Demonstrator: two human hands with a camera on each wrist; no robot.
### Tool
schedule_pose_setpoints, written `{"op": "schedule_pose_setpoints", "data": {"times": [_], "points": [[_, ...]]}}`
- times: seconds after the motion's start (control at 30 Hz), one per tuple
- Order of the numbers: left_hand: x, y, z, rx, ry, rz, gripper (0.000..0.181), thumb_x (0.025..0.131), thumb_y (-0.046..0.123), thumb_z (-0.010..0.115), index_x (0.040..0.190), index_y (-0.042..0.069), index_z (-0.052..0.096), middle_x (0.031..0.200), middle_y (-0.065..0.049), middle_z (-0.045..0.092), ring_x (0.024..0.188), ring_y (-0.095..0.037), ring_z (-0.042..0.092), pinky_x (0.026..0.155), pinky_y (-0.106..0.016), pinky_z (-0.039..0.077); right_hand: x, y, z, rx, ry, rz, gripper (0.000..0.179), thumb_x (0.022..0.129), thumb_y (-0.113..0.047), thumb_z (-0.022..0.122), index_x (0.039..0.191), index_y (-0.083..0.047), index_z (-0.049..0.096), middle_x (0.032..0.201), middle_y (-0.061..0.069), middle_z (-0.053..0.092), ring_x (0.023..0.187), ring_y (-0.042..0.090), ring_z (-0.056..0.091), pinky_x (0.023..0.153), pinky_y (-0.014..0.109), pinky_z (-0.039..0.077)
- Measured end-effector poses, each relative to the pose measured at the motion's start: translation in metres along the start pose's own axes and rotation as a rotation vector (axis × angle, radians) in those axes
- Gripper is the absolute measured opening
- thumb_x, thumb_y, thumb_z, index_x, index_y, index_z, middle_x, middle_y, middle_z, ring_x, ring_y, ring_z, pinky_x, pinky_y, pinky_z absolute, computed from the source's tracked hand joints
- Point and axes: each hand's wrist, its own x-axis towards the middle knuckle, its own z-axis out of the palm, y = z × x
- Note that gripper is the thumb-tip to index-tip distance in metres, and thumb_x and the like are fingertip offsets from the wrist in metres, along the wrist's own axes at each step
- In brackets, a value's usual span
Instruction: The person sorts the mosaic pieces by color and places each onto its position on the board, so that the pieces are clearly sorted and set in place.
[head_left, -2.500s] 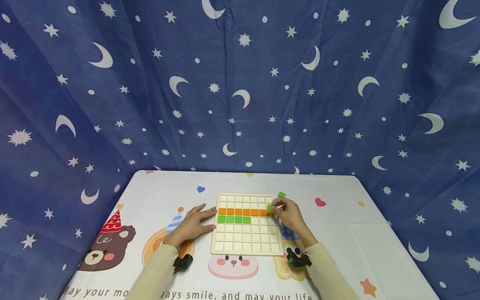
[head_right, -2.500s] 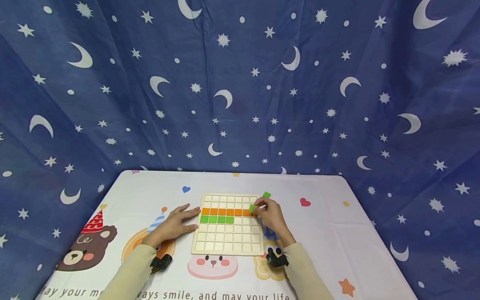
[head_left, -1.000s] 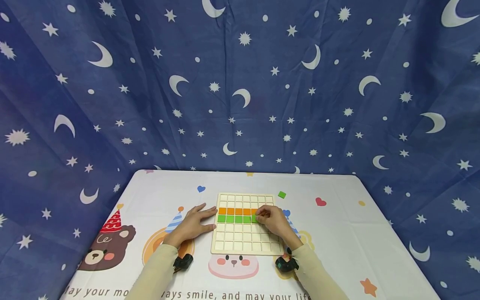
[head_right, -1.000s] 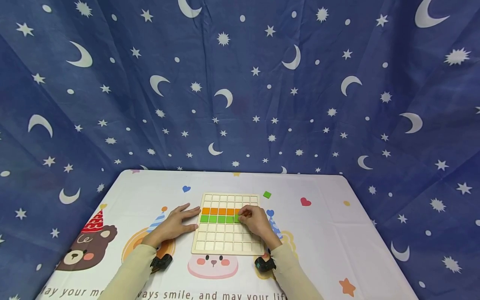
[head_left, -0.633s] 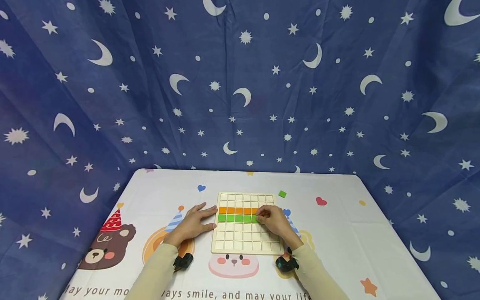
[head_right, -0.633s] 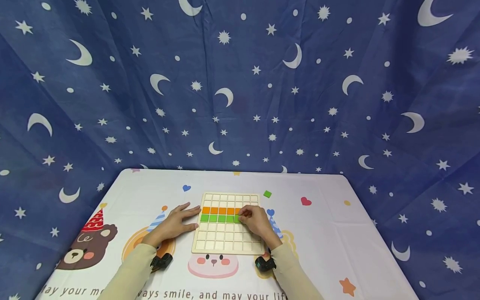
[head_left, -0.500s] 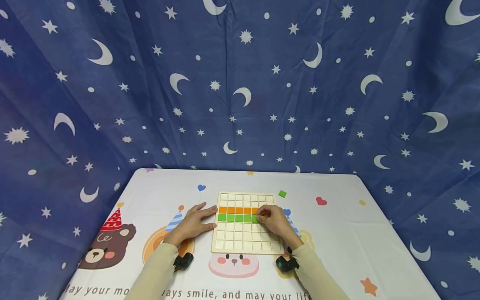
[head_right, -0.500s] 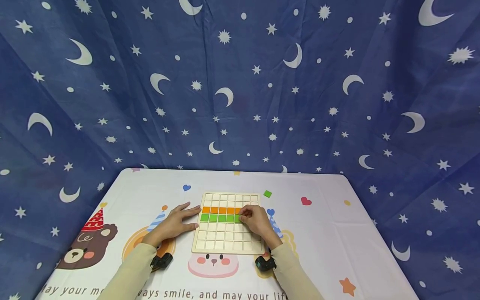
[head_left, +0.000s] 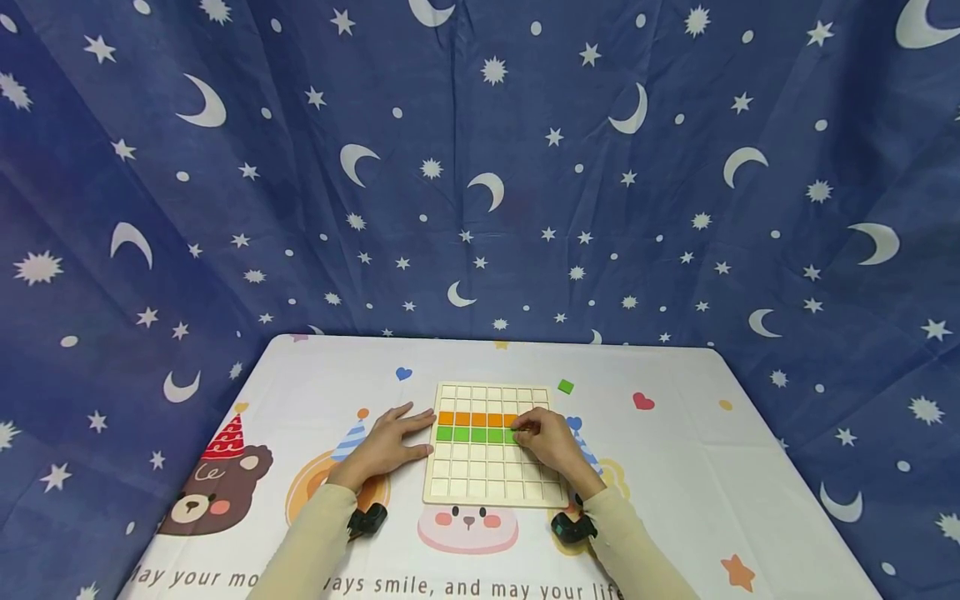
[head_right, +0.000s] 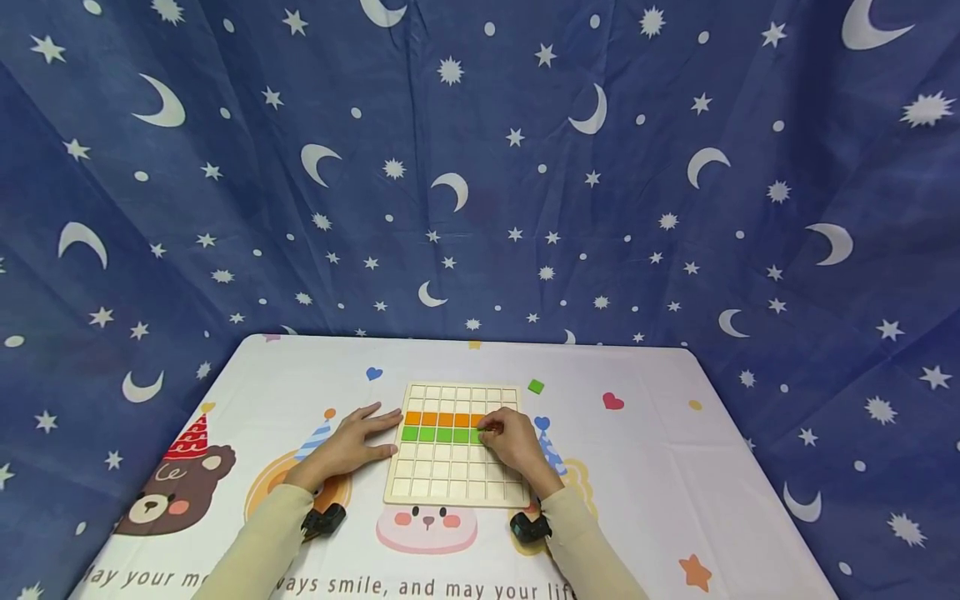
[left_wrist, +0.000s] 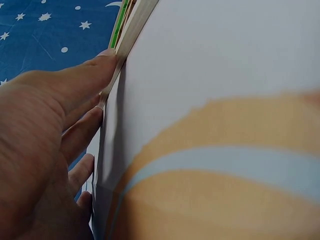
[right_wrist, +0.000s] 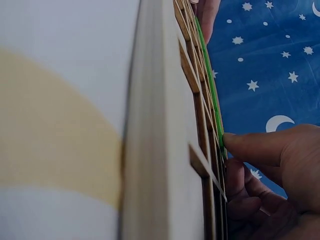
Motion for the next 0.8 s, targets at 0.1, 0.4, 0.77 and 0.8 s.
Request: {"op": "schedule_pose_setpoints", "data": {"times": [0.1, 0.4, 0.77, 0.8], "points": [[0.0, 0.0, 0.0, -0.002, 0.001, 0.002, 0.064, 0.086, 0.042, 0.074, 0.144, 0.028, 0.051, 0.153, 0.012, 0.044, 0.153, -0.031, 0.018, 0.119, -0.064, 0.018, 0.0, 0.0, 0.0, -0.001, -0.003, -0.004, 0.012, 0.085, -0.01, 0.076, 0.094, -0.017, 0.076, 0.087, -0.004, 0.067, 0.07, 0.01, 0.052, 0.062, 0.023, 0.043], [0.001, 0.0, 0.0, 0.007, 0.01, 0.025, 0.063, 0.087, 0.041, 0.073, 0.144, 0.025, 0.052, 0.153, 0.01, 0.045, 0.152, -0.033, 0.02, 0.118, -0.064, 0.019, -0.002, -0.015, -0.016, 0.077, -0.05, 0.026, 0.017, 0.087, -0.012, 0.075, 0.104, -0.013, 0.073, 0.096, 0.0, 0.071, 0.076, 0.012, 0.06, 0.064, 0.026, 0.051], [0.0, 0.001, 0.0, -0.003, 0.004, 0.008, 0.062, 0.086, 0.041, 0.074, 0.143, 0.027, 0.052, 0.152, 0.012, 0.045, 0.152, -0.031, 0.019, 0.118, -0.063, 0.022, 0.002, -0.014, -0.045, 0.051, 0.002, 0.028, 0.025, 0.087, -0.017, 0.075, 0.111, -0.013, 0.072, 0.106, 0.003, 0.07, 0.084, 0.015, 0.064, 0.065, 0.028, 0.052], [0.0, 0.001, 0.0, -0.005, 0.005, 0.007, 0.062, 0.086, 0.041, 0.074, 0.143, 0.027, 0.052, 0.152, 0.012, 0.046, 0.152, -0.031, 0.019, 0.118, -0.063, 0.022, 0.003, -0.013, -0.046, 0.047, 0.008, 0.034, 0.025, 0.087, -0.018, 0.075, 0.112, -0.012, 0.072, 0.107, 0.005, 0.07, 0.085, 0.016, 0.064, 0.065, 0.028, 0.053]]}}
